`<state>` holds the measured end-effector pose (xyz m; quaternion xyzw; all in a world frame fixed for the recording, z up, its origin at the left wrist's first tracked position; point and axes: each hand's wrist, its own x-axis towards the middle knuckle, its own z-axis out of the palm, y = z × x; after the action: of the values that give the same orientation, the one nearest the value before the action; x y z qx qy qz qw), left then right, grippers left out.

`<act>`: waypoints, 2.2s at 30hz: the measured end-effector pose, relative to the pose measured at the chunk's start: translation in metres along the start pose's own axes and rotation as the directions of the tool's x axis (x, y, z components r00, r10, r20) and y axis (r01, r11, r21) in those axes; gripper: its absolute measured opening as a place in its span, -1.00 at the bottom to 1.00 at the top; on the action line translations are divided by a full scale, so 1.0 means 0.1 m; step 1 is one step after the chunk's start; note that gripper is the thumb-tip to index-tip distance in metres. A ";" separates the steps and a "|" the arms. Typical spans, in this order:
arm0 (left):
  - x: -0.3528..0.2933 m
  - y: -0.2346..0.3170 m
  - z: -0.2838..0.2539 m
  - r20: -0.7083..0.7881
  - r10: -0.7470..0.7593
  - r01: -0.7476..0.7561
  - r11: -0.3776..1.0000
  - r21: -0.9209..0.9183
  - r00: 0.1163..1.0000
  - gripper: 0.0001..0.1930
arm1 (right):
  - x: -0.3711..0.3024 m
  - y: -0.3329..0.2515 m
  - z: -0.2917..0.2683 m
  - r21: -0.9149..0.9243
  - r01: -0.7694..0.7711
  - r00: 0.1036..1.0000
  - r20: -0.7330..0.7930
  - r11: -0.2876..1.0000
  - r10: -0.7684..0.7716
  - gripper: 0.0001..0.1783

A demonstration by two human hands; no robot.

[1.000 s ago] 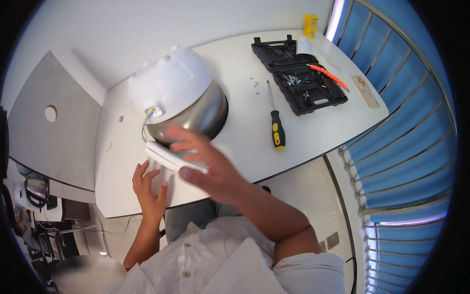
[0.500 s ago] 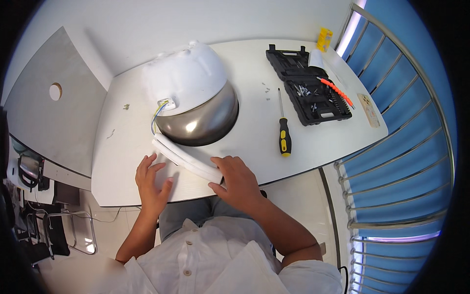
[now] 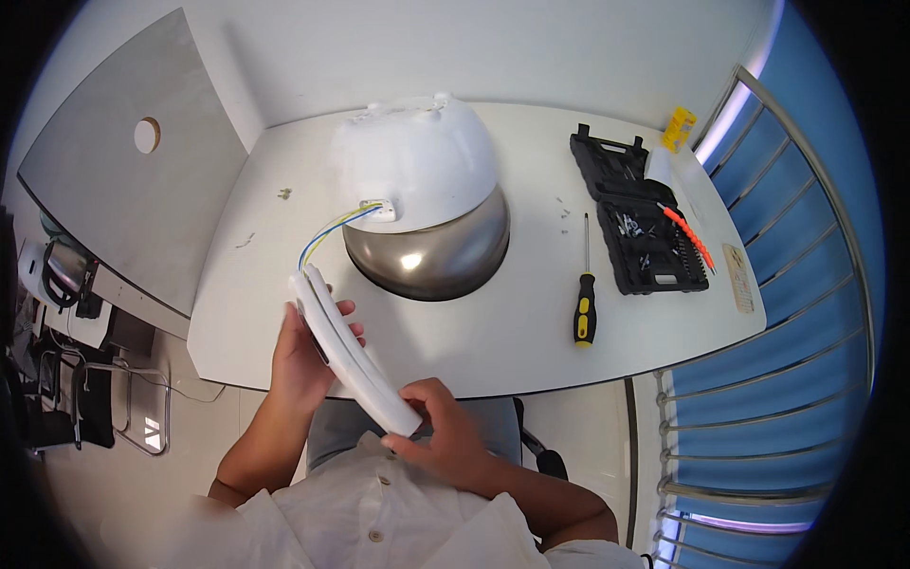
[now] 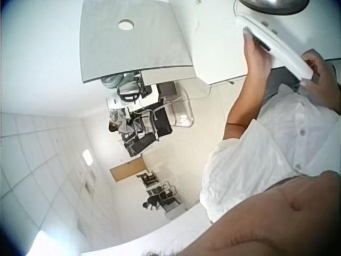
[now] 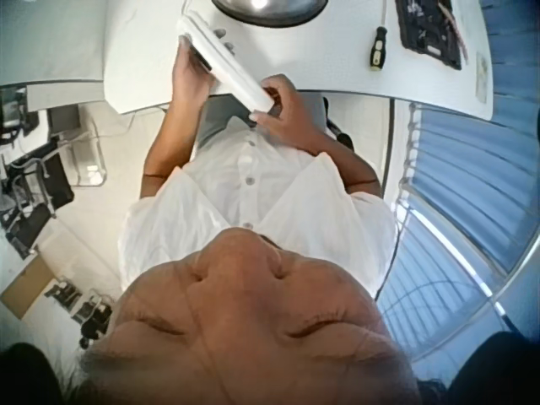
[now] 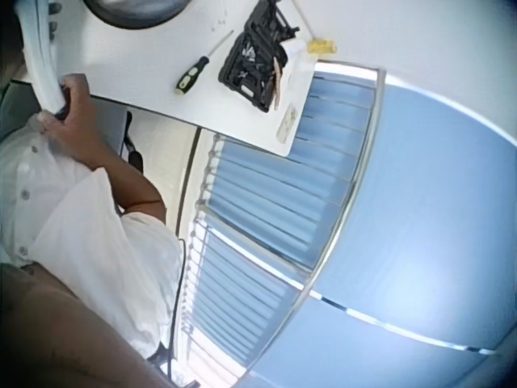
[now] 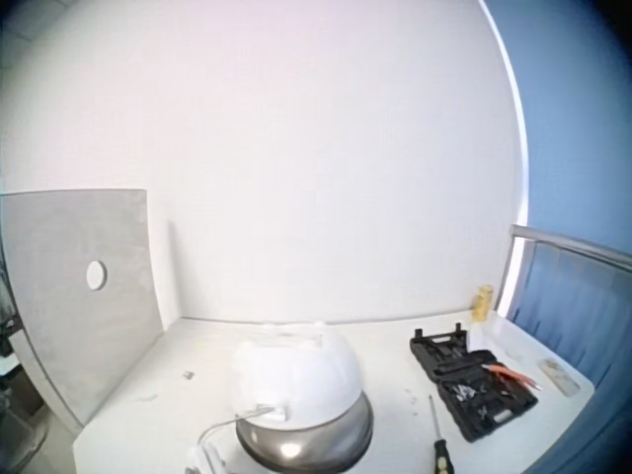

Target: The person assembles a white electronic device by inserting colored wires into a circuit board and connecting a plug. They then attach a white plastic cover to enclose the components.

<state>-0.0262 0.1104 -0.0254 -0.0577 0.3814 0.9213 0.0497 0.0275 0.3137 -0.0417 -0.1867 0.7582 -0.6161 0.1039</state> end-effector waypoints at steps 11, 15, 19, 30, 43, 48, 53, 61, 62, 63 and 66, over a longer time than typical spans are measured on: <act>0.15 0.02 -0.10 0.202 -0.017 -0.030 0.973 0.229 0.979 -0.41 | 1.01 -0.34 -0.21 -0.069 0.182 0.982 0.054 0.981 -0.178 -0.58; 0.05 0.12 0.04 0.176 0.117 -0.192 0.839 0.509 0.977 -0.41 | 1.22 -0.59 -0.17 -0.314 0.258 0.965 0.126 0.914 -0.229 -0.51; -0.02 0.31 0.11 0.331 0.222 -0.395 0.628 0.671 0.917 -0.37 | 1.33 -0.64 -0.17 -0.105 0.265 0.949 0.206 0.958 -0.240 -0.56; 0.07 0.58 0.22 0.283 0.063 -0.284 0.404 0.870 0.957 -0.45 | 1.42 -0.37 -0.11 0.189 0.203 0.953 0.188 0.961 -0.238 -0.67; 0.22 0.50 0.08 0.178 -0.032 -0.108 0.686 0.719 0.983 -0.38 | 1.52 -0.01 -0.05 0.397 0.105 0.960 0.197 0.912 -0.197 -0.61; 0.49 0.54 -0.28 0.393 -0.215 0.199 0.977 0.082 0.894 -0.33 | 1.59 -0.08 -0.13 0.436 0.092 0.949 0.233 0.895 -0.212 -0.56; 0.49 0.44 -0.27 0.414 -0.292 0.320 0.947 0.003 0.862 -0.34 | 1.58 -0.09 -0.04 0.325 0.108 0.943 0.265 0.940 -0.200 -0.36; 0.35 0.57 -0.14 0.320 -0.488 0.363 0.852 0.377 0.812 -0.20 | 1.68 -0.03 -0.14 0.557 0.121 0.809 0.425 0.822 -0.407 -0.34; 0.33 0.57 -0.14 0.320 -0.451 0.307 0.859 0.411 0.833 -0.20 | 1.69 -0.02 -0.16 0.533 0.165 0.791 0.431 0.830 -0.434 -0.34; 0.30 0.57 -0.12 0.320 -0.412 0.250 0.861 0.444 0.853 -0.19 | 1.71 0.00 -0.17 0.510 0.210 0.771 0.439 0.835 -0.462 -0.34; 0.22 0.63 -0.05 0.400 -0.280 0.024 0.842 0.538 0.873 -0.27 | 1.73 0.00 -0.17 0.452 0.267 0.752 0.455 0.851 -0.478 -0.34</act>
<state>-0.0565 0.0634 0.0117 0.1486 0.5853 0.7638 0.2281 -0.1364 0.2577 -0.0259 -0.4838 0.5158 -0.6710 0.2228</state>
